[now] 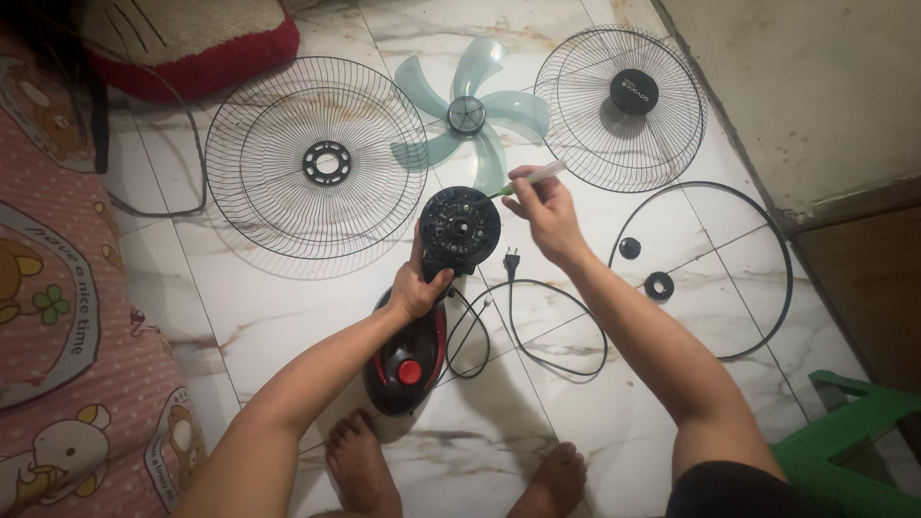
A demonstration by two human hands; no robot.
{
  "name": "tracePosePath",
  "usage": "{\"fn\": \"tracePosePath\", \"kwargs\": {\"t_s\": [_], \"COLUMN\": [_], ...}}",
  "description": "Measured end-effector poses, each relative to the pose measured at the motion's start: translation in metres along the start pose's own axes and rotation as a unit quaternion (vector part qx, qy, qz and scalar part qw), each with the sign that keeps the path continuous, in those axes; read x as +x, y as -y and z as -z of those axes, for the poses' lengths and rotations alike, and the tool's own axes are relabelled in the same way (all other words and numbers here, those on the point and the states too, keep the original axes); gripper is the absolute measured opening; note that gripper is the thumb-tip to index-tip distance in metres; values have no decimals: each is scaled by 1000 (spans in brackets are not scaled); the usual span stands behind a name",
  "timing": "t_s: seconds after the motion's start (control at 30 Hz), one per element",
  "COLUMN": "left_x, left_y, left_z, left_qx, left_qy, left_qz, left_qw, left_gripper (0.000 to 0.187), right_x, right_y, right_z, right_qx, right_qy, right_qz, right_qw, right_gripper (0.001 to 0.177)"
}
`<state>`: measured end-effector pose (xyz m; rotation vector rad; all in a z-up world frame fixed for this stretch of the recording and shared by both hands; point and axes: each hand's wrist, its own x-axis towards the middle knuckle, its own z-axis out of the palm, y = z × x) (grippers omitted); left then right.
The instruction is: The person disassembles a fan by removing screws from the motor housing using a screwdriver. They then reassemble the fan by attaching the motor housing to the base and securing it with screws.
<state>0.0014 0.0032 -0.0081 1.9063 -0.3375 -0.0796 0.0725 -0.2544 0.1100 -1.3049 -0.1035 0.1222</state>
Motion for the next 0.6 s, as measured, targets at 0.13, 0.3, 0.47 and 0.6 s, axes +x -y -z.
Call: {"fn": "tracePosePath", "kwargs": {"t_s": [0.13,0.3,0.47,0.6], "left_x": [0,-2,-1,-1], "left_y": [3,5,4,1], "left_z": [0,0,0,1], "left_qx": [0,2,12,0], "left_qy": [2,0,2,3], "left_qz": [12,6,12,6], "left_qw": [1000,1000,1000,1000], "left_gripper": [111,110,110,110], "right_x": [-6,-9,-13,-12], "right_y": [-6,4,13,15], "right_z": [-16,-24,-28,-30], "right_qx": [-88,-142,-201,-204], "right_qy": [39,43,44,39], "right_qz": [77,110,123,121], "right_qw": [992,983,971,971], "right_gripper": [20,19,17,16]}}
